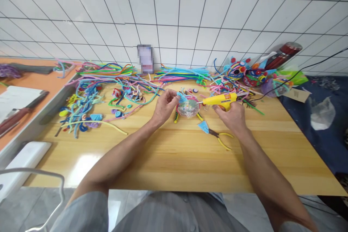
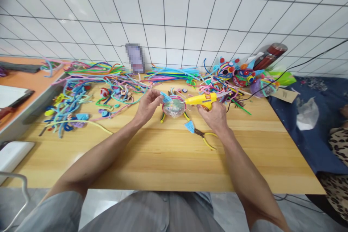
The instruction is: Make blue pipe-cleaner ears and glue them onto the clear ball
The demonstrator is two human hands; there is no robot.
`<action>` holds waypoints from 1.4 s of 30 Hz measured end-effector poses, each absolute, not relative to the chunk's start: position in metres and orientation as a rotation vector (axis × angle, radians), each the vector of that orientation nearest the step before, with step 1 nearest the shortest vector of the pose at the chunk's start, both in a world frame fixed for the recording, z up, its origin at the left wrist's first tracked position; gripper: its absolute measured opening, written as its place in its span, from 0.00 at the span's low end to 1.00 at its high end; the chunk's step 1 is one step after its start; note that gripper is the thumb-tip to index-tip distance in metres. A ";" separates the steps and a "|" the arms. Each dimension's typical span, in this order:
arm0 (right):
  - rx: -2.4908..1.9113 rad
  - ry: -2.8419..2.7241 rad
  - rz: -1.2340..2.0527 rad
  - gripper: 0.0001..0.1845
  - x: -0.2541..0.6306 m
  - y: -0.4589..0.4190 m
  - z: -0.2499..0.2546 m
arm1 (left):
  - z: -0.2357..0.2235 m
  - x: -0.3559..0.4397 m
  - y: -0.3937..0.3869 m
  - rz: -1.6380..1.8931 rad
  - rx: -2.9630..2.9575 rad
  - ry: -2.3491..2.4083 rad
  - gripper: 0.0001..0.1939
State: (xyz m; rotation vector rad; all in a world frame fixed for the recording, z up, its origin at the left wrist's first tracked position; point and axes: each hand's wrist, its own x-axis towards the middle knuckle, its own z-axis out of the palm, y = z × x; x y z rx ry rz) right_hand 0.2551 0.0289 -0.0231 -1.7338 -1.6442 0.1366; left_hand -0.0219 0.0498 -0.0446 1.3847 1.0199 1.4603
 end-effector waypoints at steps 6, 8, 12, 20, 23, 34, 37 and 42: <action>-1.718 -1.656 0.133 0.19 0.254 0.028 -0.024 | -0.045 -0.022 0.051 1.347 1.414 1.089 0.13; -1.714 -1.655 0.141 0.19 0.254 0.027 -0.025 | -0.043 -0.024 0.052 1.330 1.410 1.130 0.13; -1.687 -1.646 0.152 0.18 0.252 0.026 -0.018 | -0.029 -0.027 0.048 1.375 1.323 1.094 0.17; -1.540 -1.525 0.036 0.20 0.228 0.032 0.040 | 0.029 -0.018 0.041 1.422 1.131 0.838 0.18; -1.513 -1.451 0.045 0.20 0.219 0.033 0.056 | 0.050 -0.010 0.040 1.414 0.988 0.745 0.21; -1.514 -1.489 -0.208 0.10 0.221 0.030 0.057 | 0.062 0.002 0.034 1.168 0.541 0.549 0.25; -1.522 -1.494 -0.237 0.08 0.222 0.029 0.056 | 0.060 0.002 0.031 1.167 0.552 0.534 0.25; -1.531 -1.502 -0.233 0.06 0.223 0.028 0.056 | 0.057 0.004 0.027 1.127 0.614 0.541 0.25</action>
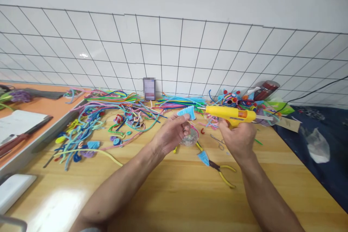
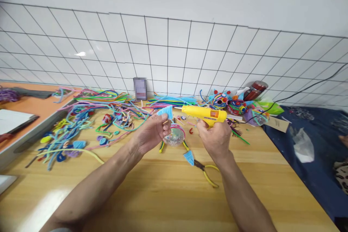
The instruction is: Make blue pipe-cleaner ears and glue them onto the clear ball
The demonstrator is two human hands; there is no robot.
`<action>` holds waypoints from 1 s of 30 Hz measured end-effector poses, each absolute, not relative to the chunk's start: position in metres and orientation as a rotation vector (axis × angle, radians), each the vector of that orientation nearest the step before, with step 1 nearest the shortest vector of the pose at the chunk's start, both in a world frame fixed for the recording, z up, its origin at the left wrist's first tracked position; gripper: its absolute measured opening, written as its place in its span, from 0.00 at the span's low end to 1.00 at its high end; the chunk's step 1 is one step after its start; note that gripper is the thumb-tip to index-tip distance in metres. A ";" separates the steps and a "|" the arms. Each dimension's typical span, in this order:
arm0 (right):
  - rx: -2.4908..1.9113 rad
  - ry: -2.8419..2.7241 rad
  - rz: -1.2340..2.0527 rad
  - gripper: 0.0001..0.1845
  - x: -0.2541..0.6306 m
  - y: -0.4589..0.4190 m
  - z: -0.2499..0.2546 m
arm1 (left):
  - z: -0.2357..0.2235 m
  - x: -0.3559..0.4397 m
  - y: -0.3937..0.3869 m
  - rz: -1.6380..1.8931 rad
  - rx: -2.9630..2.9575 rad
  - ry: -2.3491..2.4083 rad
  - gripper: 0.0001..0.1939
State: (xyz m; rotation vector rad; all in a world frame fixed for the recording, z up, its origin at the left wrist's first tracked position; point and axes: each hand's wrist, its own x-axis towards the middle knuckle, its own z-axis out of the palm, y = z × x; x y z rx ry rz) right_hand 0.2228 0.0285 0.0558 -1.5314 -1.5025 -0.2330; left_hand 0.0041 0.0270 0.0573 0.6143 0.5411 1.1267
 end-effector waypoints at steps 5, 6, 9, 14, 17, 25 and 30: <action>-1.521 -1.518 -0.210 0.08 0.224 0.028 0.055 | 0.055 0.006 0.025 1.162 0.668 0.553 0.23; -1.521 -1.527 -0.213 0.08 0.224 0.028 0.055 | 0.055 0.007 0.025 1.167 0.667 0.560 0.23; -1.526 -1.559 -0.236 0.09 0.225 0.029 0.054 | 0.055 0.007 0.025 1.173 0.659 0.571 0.23; -1.502 -1.601 -0.241 0.11 0.224 0.028 0.054 | 0.056 0.007 0.023 1.168 0.653 0.561 0.23; -1.482 -1.617 -0.221 0.10 0.223 0.026 0.056 | 0.058 0.008 0.023 1.164 0.660 0.554 0.22; -1.488 -1.628 -0.202 0.15 0.225 0.027 0.058 | 0.055 0.009 0.023 1.161 0.654 0.552 0.23; -1.479 -1.636 -0.178 0.16 0.226 0.028 0.057 | 0.054 0.008 0.023 1.155 0.657 0.539 0.23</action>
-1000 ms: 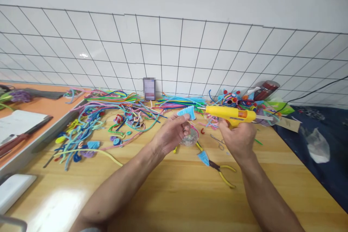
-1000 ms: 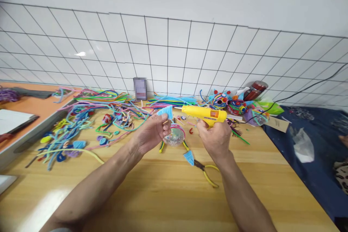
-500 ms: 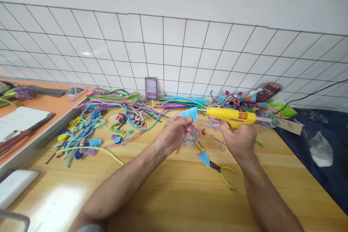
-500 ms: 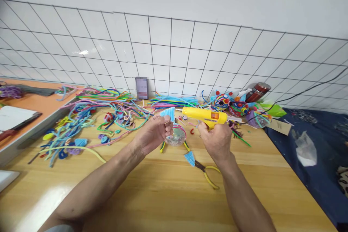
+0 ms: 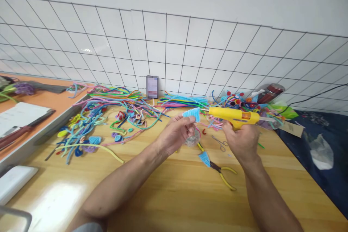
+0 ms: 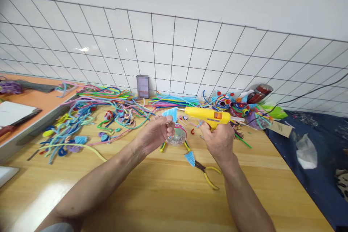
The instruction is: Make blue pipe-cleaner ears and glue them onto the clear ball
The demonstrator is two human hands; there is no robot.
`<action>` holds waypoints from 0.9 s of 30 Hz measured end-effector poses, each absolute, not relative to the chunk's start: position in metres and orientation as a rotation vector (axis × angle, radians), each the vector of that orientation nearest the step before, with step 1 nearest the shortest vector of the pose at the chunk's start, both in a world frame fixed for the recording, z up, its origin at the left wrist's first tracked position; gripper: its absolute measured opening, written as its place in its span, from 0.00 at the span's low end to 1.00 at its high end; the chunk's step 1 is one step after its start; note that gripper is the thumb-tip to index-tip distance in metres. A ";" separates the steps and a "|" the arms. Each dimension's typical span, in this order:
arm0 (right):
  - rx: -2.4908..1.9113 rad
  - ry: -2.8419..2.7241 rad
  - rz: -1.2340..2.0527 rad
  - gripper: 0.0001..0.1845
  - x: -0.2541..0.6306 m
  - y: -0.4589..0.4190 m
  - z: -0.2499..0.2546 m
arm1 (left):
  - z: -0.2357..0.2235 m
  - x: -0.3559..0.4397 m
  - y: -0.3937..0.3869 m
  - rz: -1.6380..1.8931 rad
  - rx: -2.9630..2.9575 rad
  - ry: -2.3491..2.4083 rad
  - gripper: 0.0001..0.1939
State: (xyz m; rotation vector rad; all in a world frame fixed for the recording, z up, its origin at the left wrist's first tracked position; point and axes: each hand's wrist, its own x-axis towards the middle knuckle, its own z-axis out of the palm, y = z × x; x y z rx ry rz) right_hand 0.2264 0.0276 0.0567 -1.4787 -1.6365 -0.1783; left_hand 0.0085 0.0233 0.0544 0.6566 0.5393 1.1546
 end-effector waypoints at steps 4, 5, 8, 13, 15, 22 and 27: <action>-1.484 -1.639 -0.175 0.16 0.227 0.028 0.056 | 0.055 0.009 0.023 1.156 0.650 0.545 0.23; -1.483 -1.640 -0.179 0.16 0.228 0.028 0.056 | 0.055 0.009 0.023 1.153 0.651 0.545 0.23; -1.483 -1.647 -0.174 0.15 0.229 0.029 0.055 | 0.055 0.009 0.023 1.150 0.652 0.540 0.23; -1.487 -1.632 -0.151 0.17 0.228 0.030 0.055 | 0.055 0.009 0.023 1.149 0.652 0.531 0.22; -1.485 -1.630 -0.136 0.17 0.228 0.029 0.056 | 0.055 0.009 0.023 1.147 0.655 0.530 0.22; -1.502 -1.612 -0.101 0.17 0.227 0.029 0.056 | 0.054 0.009 0.023 1.161 0.639 0.519 0.22; -1.484 -1.616 -0.128 0.16 0.227 0.028 0.057 | 0.055 0.009 0.023 1.162 0.617 0.519 0.22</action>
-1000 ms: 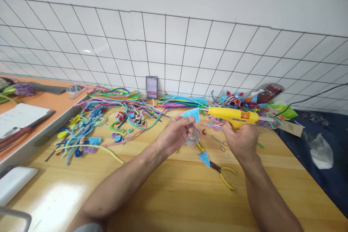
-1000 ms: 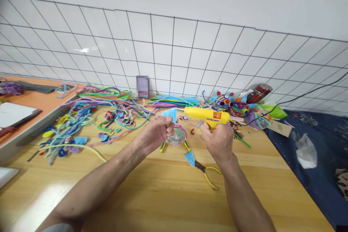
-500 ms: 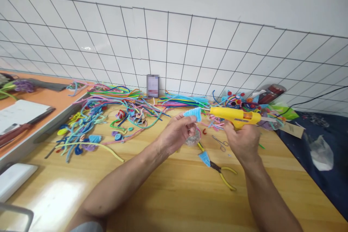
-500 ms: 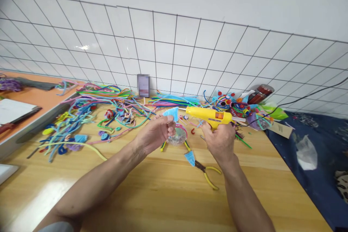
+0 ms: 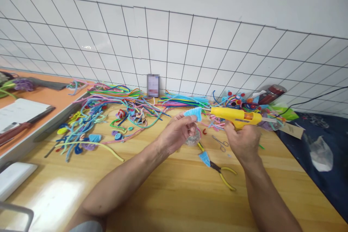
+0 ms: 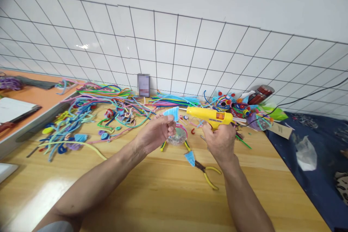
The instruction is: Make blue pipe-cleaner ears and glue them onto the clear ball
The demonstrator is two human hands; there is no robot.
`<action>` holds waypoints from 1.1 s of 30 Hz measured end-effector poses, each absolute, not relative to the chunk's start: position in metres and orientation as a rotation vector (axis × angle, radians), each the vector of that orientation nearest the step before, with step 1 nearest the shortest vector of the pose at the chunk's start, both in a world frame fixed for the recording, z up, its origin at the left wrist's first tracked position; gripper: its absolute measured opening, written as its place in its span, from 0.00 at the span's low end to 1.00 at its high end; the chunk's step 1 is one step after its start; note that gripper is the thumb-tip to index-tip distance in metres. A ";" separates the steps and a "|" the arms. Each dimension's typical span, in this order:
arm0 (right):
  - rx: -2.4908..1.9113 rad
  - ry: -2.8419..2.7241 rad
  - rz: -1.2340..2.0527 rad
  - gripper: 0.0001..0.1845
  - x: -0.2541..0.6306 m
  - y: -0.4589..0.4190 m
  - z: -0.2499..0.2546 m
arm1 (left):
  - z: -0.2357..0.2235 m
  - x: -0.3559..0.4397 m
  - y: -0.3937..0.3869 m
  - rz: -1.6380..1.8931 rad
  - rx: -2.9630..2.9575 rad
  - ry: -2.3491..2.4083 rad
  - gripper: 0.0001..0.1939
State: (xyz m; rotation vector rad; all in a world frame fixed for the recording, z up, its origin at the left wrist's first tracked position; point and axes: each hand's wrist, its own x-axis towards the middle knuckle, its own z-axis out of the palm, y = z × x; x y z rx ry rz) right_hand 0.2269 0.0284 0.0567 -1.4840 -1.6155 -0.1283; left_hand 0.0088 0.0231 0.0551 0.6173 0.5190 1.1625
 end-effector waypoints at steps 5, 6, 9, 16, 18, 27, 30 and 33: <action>-1.445 -1.638 -0.146 0.16 0.226 0.029 0.059 | 0.058 0.009 0.022 1.155 0.624 0.522 0.22; -1.432 -1.644 -0.149 0.16 0.226 0.029 0.059 | 0.058 0.009 0.021 1.156 0.626 0.522 0.22; -1.411 -1.643 -0.157 0.16 0.226 0.029 0.059 | 0.059 0.010 0.021 1.157 0.629 0.521 0.22; -1.435 -1.634 -0.176 0.16 0.226 0.028 0.060 | 0.057 0.009 0.023 1.156 0.617 0.507 0.22; -1.425 -1.640 -0.186 0.16 0.226 0.028 0.059 | 0.057 0.009 0.023 1.158 0.619 0.505 0.22; -1.423 -1.667 -0.179 0.18 0.228 0.025 0.059 | 0.060 0.007 0.025 1.206 0.651 0.524 0.23; -1.412 -1.682 -0.200 0.19 0.229 0.025 0.057 | 0.062 0.006 0.025 1.226 0.660 0.515 0.23; -1.398 -1.690 -0.209 0.18 0.231 0.026 0.054 | 0.063 0.004 0.026 1.242 0.666 0.508 0.23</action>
